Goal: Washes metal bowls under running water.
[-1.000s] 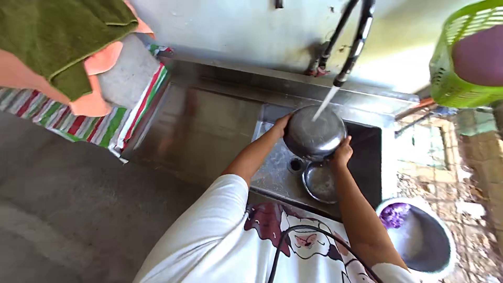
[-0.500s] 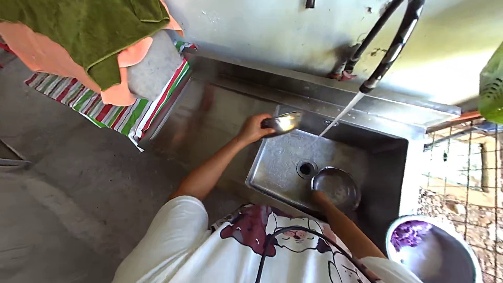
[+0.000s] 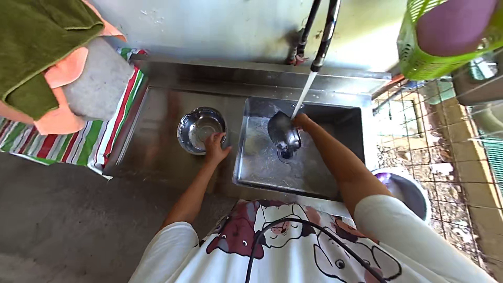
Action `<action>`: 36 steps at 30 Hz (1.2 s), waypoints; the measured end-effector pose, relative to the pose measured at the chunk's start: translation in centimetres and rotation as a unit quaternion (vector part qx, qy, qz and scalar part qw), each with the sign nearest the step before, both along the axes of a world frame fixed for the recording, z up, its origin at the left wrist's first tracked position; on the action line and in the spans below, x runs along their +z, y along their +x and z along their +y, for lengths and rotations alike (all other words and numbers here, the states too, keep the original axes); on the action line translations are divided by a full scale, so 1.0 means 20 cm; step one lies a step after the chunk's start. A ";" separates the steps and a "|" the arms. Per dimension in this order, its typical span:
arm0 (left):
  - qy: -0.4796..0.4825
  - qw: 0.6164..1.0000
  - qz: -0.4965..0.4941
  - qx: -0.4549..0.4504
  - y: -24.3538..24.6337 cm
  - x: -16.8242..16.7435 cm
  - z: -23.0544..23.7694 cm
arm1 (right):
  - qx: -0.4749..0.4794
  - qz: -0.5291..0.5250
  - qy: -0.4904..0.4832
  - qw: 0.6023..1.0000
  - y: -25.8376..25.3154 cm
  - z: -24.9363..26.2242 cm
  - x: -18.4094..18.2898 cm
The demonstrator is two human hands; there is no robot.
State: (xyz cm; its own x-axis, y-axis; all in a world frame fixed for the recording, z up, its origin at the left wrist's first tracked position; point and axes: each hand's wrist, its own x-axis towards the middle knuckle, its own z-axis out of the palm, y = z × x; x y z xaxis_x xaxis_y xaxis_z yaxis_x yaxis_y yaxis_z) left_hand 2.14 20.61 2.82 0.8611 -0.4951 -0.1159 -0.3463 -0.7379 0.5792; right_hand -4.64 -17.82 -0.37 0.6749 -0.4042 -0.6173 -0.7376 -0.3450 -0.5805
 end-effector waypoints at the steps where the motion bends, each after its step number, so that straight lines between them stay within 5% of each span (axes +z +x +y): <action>1: -0.039 0.999 0.023 -0.023 -0.04 0.04 -0.10 | -0.021 -0.019 0.019 0.999 0.02 -0.01 0.01; 5: -0.147 0.960 0.188 -0.149 -0.15 0.10 -0.54 | 0.002 -0.081 0.014 0.997 0.06 -0.04 0.04; 9: -0.131 0.912 0.351 -0.169 -0.21 0.20 -0.92 | -0.015 -0.106 -0.004 0.994 0.07 -0.02 0.18; 12: -0.142 0.924 0.306 -0.179 -0.21 0.15 -1.11 | -0.122 -0.166 0.050 0.977 0.03 0.03 0.33; 14: -0.231 0.932 0.231 -0.158 -0.18 0.02 -1.24 | -0.233 -0.241 0.107 0.936 0.01 0.08 0.39; 17: -0.253 0.929 0.263 -0.060 -0.14 0.03 -1.36 | -0.315 -0.320 0.194 0.872 -0.04 0.25 0.40; 21: -0.250 0.910 0.331 -0.021 0.00 0.07 -1.45 | -0.048 -0.264 -0.009 0.963 -0.29 0.42 0.19; 24: -0.239 0.878 0.414 -0.034 0.02 0.16 -1.42 | 0.101 -0.198 -0.146 0.964 -0.49 0.35 -0.07; 27: -0.233 0.883 0.408 -0.021 -0.07 0.09 -1.44 | 0.080 -0.111 -0.149 0.979 -0.46 0.27 0.02; 31: -0.245 0.893 0.378 -0.010 -0.19 0.07 -1.51 | -0.116 -0.236 -0.106 0.959 -0.31 0.36 0.23; 36: -0.278 0.870 0.406 -0.006 0.02 0.13 -1.43 | 0.067 -0.151 -0.183 0.969 -0.51 0.34 0.05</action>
